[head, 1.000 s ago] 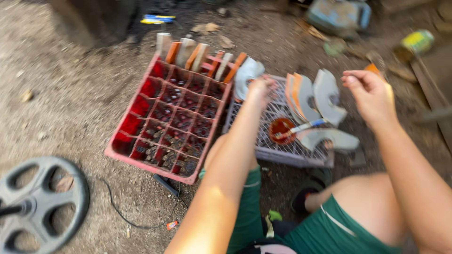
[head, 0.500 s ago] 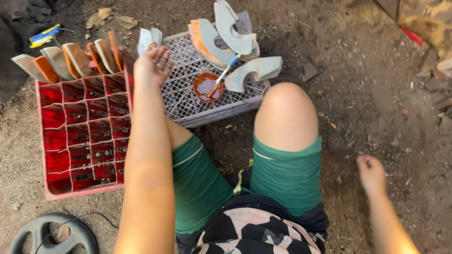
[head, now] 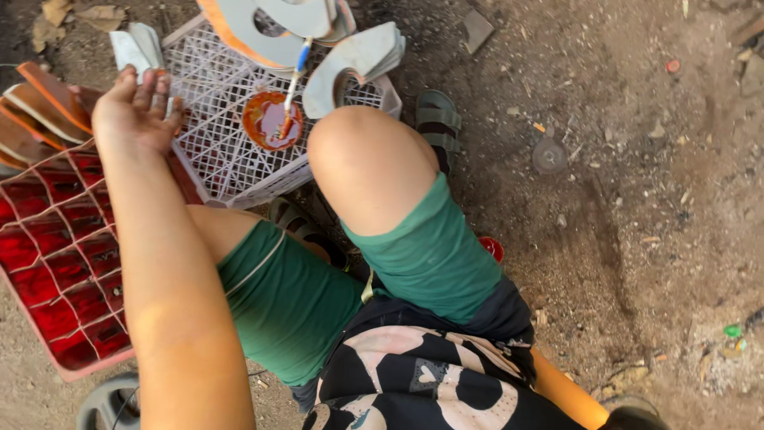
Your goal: The person sits on the ground and paints curved gray plastic pieces orange using a small brush and a container of paint. They repeatedly dip the brush, apply paint to each piece, and place the painted pieces into a red crate.
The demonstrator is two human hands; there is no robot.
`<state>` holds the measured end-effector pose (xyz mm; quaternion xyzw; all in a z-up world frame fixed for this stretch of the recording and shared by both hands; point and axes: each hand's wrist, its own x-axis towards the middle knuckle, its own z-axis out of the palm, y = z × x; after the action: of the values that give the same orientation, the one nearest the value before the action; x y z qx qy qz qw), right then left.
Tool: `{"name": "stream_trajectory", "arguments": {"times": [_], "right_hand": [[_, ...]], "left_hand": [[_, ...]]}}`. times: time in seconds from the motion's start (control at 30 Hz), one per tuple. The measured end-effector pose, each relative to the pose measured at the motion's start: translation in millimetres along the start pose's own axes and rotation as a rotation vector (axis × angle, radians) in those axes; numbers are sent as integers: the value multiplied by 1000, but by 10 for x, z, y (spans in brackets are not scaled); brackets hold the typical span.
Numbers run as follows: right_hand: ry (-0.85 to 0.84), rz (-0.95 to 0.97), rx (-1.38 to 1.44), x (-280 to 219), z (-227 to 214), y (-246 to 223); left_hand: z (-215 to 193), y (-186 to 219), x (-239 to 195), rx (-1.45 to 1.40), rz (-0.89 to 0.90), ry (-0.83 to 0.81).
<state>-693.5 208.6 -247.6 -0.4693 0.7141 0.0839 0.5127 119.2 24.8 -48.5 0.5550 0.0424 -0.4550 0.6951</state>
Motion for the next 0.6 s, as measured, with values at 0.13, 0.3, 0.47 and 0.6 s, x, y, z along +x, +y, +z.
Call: {"name": "stream_trajectory", "arguments": {"times": [0.13, 0.3, 0.47, 0.6], "right_hand": [[-71, 17, 16, -50, -40, 68], [-131, 6, 18, -73, 57, 12], [-170, -17, 8, 69, 151, -117], [-191, -35, -8, 256, 394, -184]], "left_hand": [[-22, 58, -66, 36, 3, 13], [-84, 89, -77, 45, 15, 13], [-192, 114, -48, 64, 21, 4], [-288, 159, -26, 86, 20, 5]]}}
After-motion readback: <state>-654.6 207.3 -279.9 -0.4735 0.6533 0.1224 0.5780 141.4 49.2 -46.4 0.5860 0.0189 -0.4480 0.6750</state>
